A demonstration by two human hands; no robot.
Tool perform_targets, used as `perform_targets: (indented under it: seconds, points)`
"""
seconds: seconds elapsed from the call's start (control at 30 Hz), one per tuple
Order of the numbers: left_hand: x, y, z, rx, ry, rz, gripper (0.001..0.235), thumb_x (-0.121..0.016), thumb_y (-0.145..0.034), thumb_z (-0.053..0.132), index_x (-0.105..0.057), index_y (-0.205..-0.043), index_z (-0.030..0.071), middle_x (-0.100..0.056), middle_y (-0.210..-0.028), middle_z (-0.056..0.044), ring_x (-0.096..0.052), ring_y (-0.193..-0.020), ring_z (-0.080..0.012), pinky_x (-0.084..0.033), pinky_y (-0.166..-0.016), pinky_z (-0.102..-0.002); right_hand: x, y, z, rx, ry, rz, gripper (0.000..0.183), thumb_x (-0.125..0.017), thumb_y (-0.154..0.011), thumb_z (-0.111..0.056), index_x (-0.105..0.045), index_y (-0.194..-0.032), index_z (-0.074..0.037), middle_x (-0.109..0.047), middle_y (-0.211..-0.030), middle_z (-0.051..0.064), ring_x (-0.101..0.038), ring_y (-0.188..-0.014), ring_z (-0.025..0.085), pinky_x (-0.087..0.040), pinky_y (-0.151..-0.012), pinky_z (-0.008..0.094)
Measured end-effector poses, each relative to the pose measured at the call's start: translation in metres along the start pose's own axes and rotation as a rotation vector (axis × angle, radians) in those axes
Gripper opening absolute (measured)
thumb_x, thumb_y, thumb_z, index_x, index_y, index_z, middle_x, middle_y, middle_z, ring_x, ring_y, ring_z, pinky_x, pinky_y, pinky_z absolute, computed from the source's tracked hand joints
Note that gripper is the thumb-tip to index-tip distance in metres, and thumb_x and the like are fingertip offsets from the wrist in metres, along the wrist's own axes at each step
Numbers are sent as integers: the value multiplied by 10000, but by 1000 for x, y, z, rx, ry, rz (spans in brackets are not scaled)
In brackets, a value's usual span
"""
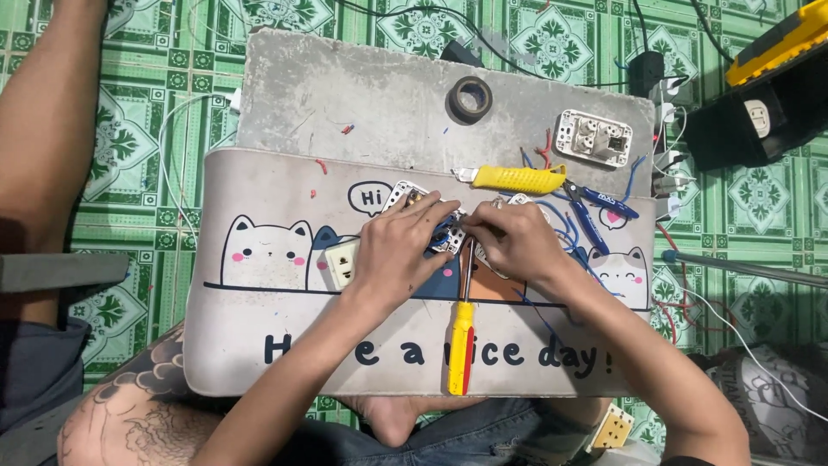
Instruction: The person sits on the floor and wires a white electrical outlet using a screwdriver and pliers. They strip blue wires, insert them into the outlet terminals, and tighten the screws to secure the connections.
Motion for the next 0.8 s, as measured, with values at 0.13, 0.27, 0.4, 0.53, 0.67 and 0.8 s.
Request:
perform_targets:
  seconds: [0.13,0.27,0.4,0.53,0.67,0.8]
  points:
    - [-2,-1,0,7,2,-1,693,-948,-634,150,-680,-1268,71,-792,-1054,-122,-664,-1233,-285,-454,-1085,-532,1,-3,-4,-162,-147,-28,88,-716,-882,8,-757,-858,-66,-701,-596,93,-527,-426,156,-364,-402,251]
    - [-4,1,0,21,6,-1,693,-948,-640,142,-677,-1275,80,-792,-1061,-122,-661,-1235,-290,-451,-1088,-536,-4,-2,1,-236,-267,10,75,-743,-853,15,-755,-853,-59,-693,-589,93,-389,-419,85,-286,-397,236]
    - [-13,4,-8,-14,-24,58,737,-952,-608,179,-671,-1287,134,-792,-1079,-74,-663,-1239,-255,-471,-1089,-494,-7,0,-6,-306,-294,0,74,-718,-885,20,-757,-903,-40,-718,-656,113,-450,-382,96,-348,-379,225]
    - [-21,7,-21,-72,-3,87,719,-942,-609,227,-677,-1272,141,-785,-1100,-61,-656,-1255,-247,-467,-1096,-485,3,14,-25,-177,70,9,58,-711,-877,-32,-749,-917,-51,-735,-685,122,-683,-538,264,-513,-502,317]
    - [-14,8,-8,-228,-68,127,674,-927,-643,231,-669,-1249,86,-733,-1166,-126,-632,-1262,-326,-425,-1105,-528,-16,49,3,213,273,444,184,-770,-801,-112,-670,-952,-87,-626,-642,136,-637,-561,346,-516,-516,432]
    - [-3,0,4,-413,-229,264,767,-938,-615,404,-651,-1218,28,-677,-1274,-169,-664,-1169,-378,-468,-1042,-559,-49,54,40,425,386,844,248,-729,-784,-267,-720,-1021,-195,-627,-738,59,-618,-616,257,-522,-558,369]
Point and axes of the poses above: each hand's wrist, its own y-axis away from the middle knuckle, its own x-axis out of the back of the hand, z = x × y, the point moved 1 cm from there along -y, towards the middle knuckle
